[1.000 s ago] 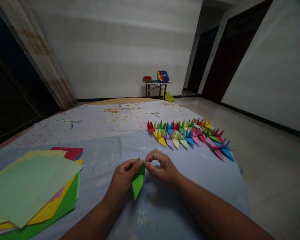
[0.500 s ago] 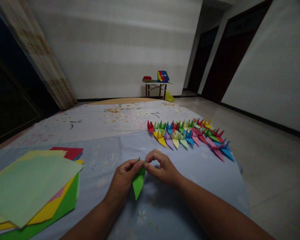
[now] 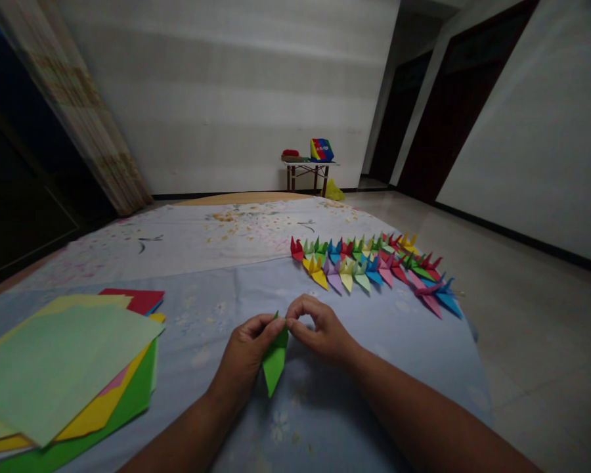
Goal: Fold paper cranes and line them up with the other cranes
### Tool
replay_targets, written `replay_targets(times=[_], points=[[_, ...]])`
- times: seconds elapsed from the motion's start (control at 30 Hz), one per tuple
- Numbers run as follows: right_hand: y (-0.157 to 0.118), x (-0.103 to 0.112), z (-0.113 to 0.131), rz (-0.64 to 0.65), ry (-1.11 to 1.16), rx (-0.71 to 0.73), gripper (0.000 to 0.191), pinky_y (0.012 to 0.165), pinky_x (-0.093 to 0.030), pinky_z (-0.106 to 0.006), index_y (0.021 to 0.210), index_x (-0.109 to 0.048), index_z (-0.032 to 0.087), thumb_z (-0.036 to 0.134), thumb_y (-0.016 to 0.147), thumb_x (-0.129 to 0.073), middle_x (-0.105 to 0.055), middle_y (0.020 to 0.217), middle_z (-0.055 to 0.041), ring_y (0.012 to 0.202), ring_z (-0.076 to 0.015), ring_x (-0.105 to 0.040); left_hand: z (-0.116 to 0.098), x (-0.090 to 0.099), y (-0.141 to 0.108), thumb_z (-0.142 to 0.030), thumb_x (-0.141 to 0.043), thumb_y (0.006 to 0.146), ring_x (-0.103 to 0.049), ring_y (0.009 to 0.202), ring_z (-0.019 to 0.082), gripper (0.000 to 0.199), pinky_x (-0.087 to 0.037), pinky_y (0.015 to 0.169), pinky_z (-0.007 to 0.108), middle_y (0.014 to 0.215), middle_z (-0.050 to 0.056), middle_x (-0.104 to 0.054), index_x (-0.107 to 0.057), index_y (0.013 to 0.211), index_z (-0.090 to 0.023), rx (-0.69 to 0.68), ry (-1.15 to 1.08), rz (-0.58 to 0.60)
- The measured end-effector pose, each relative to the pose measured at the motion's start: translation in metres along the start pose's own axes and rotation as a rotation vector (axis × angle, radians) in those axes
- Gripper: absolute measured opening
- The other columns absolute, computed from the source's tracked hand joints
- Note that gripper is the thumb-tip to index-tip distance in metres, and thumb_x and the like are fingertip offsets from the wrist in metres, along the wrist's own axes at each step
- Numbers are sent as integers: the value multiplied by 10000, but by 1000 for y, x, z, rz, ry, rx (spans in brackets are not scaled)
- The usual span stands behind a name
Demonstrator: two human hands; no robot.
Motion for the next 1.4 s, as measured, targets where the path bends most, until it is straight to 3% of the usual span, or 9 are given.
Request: replay_targets(times=[0.23,0.6,1.4], points=[[-1,-1,1,19,-57,31,83,703,-420,-277,698,-521,186,194,778,-539,-564,729,-22,729,-143,-526,-7,0,0,-327,-735,628,-501,525,95,206,-372,507,187,576,-16,-595,-683,705,-144,-7,87,40],[1,2,-6,9,-19,-11,104,718,-430,-273,715,-548,176,198,804,-500,-576,741,-26,732,-137,-543,3,3,3,-327,-744,613,-499,497,84,218,-372,496,188,572,-44,-580,-651,705,-154,73,-86,-3],[-1,-8,-6,33,-70,-3,103,684,-420,-268,666,-515,184,184,765,-542,-559,705,-12,692,-132,-517,2,-3,0,-407,-711,631,-437,474,78,294,-330,463,182,548,-45,-533,-627,714,-137,24,43,21]])
Point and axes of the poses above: each hand's wrist, its own y-axis towards the middle knuckle, its own x-axis out of the back of the hand, z = x × y, the point moved 7 cm from there along y, towards the middle knuckle
